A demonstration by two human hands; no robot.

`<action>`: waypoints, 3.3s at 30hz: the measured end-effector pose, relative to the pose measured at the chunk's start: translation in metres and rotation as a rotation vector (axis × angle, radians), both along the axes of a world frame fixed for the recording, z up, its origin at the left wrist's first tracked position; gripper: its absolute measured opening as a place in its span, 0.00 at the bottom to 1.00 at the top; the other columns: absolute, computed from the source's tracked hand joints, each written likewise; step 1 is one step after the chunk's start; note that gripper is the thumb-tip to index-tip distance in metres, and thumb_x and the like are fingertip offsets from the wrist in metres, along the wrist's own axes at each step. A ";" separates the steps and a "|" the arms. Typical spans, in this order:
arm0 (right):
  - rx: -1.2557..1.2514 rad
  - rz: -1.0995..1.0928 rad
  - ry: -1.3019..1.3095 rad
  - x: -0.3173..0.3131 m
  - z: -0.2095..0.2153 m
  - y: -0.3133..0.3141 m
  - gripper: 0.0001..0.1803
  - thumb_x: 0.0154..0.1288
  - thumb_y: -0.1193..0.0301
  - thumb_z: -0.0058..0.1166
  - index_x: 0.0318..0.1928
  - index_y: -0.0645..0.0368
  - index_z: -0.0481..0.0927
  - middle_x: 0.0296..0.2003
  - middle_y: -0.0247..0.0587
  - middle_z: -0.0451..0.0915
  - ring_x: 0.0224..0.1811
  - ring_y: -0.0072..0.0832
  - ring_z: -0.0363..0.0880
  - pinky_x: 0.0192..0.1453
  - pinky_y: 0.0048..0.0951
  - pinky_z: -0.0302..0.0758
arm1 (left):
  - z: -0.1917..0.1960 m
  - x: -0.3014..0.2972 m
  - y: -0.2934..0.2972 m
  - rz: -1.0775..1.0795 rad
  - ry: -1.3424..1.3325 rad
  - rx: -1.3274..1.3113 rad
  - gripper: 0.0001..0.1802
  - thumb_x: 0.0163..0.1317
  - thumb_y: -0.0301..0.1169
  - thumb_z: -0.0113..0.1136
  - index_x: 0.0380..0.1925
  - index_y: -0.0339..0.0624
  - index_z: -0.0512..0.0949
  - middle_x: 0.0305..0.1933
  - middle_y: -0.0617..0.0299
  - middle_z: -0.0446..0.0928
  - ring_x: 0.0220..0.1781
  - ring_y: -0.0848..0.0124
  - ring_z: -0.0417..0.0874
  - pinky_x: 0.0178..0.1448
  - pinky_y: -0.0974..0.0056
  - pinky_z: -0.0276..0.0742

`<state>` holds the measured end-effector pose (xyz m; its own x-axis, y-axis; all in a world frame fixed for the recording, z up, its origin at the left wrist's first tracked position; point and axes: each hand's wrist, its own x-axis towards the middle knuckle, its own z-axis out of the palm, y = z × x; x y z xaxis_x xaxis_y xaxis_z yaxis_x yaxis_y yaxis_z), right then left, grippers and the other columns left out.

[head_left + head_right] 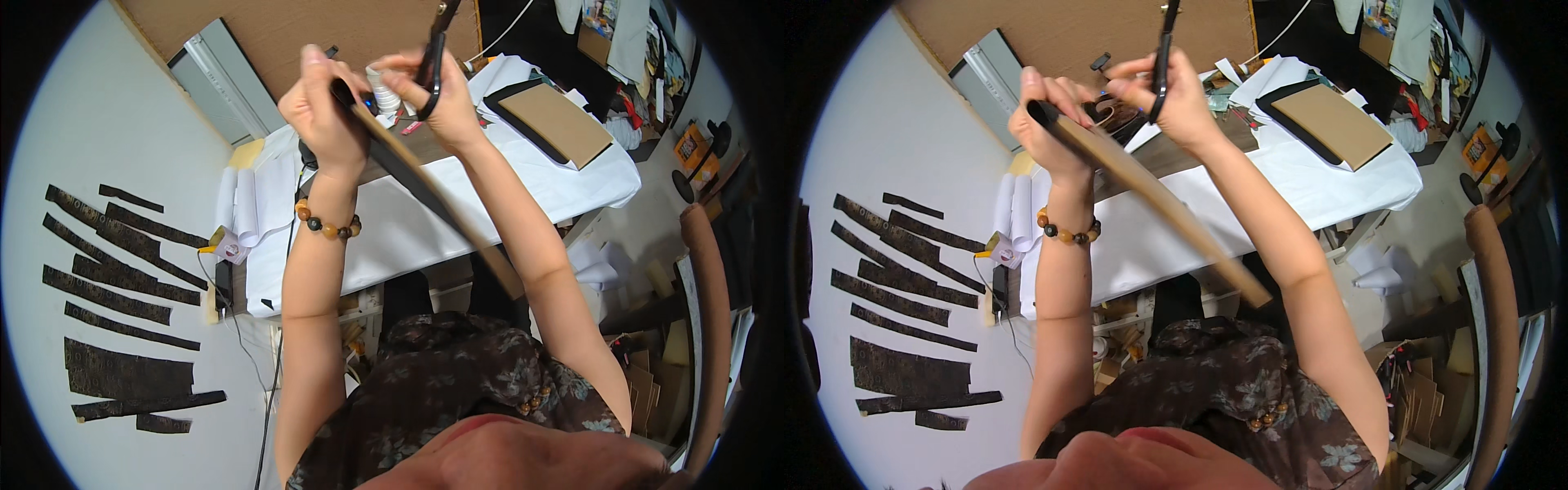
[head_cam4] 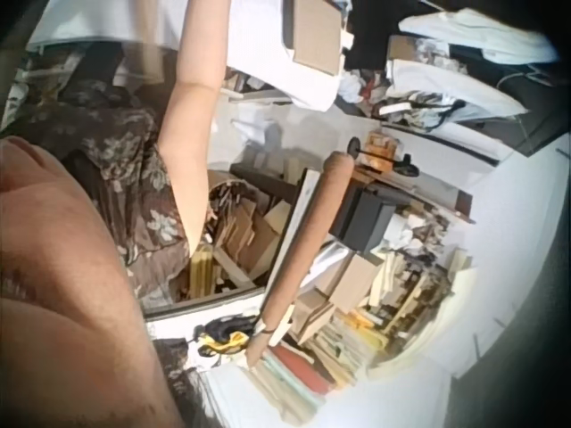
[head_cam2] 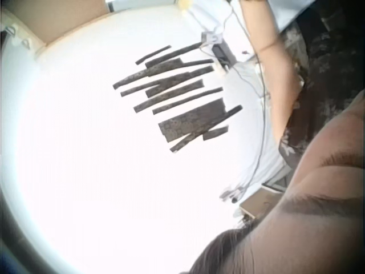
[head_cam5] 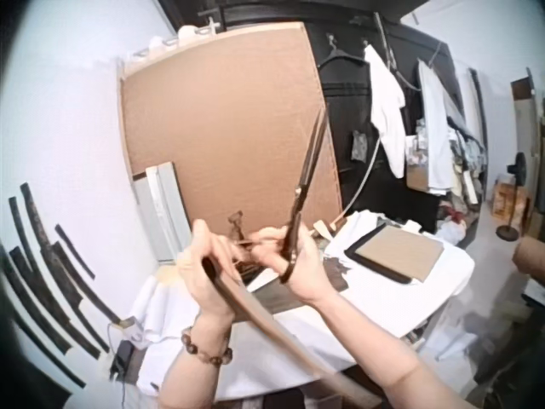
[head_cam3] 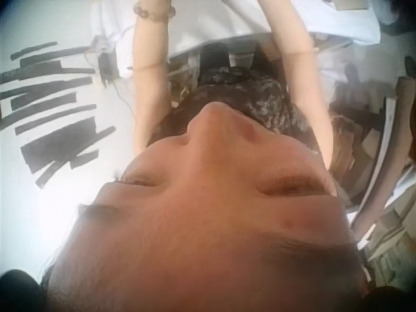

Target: The person irons a piece of black fabric, then uses scissors to trim the edges of a cardboard template. The person then irons the black fabric again.

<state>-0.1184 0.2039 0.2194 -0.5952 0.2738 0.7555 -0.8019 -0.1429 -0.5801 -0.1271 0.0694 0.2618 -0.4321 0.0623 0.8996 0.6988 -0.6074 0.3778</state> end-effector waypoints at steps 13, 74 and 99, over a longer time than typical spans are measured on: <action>1.079 -0.546 -0.698 0.031 -0.237 0.108 0.16 0.44 0.70 0.65 0.34 0.67 0.82 0.26 0.51 0.82 0.32 0.47 0.83 0.42 0.41 0.80 | -0.024 -0.029 -0.052 0.115 0.268 0.082 0.24 0.70 0.25 0.45 0.11 0.32 0.70 0.12 0.57 0.68 0.15 0.73 0.64 0.25 0.65 0.62; 0.499 -0.422 0.192 0.098 -0.023 -0.030 0.13 0.51 0.83 0.68 0.40 0.66 0.85 0.35 0.45 0.85 0.36 0.29 0.85 0.43 0.26 0.81 | -0.045 0.002 -0.029 0.788 0.750 -0.153 0.14 0.61 0.21 0.51 0.15 0.39 0.67 0.14 0.60 0.67 0.14 0.63 0.67 0.22 0.64 0.62; 1.531 -0.560 -0.737 0.026 -0.243 0.112 0.20 0.55 0.63 0.64 0.43 0.66 0.82 0.41 0.54 0.79 0.46 0.46 0.80 0.49 0.41 0.78 | -0.015 -0.015 -0.054 0.707 0.966 -0.620 0.19 0.58 0.16 0.56 0.12 0.42 0.64 0.14 0.62 0.65 0.14 0.64 0.65 0.21 0.64 0.59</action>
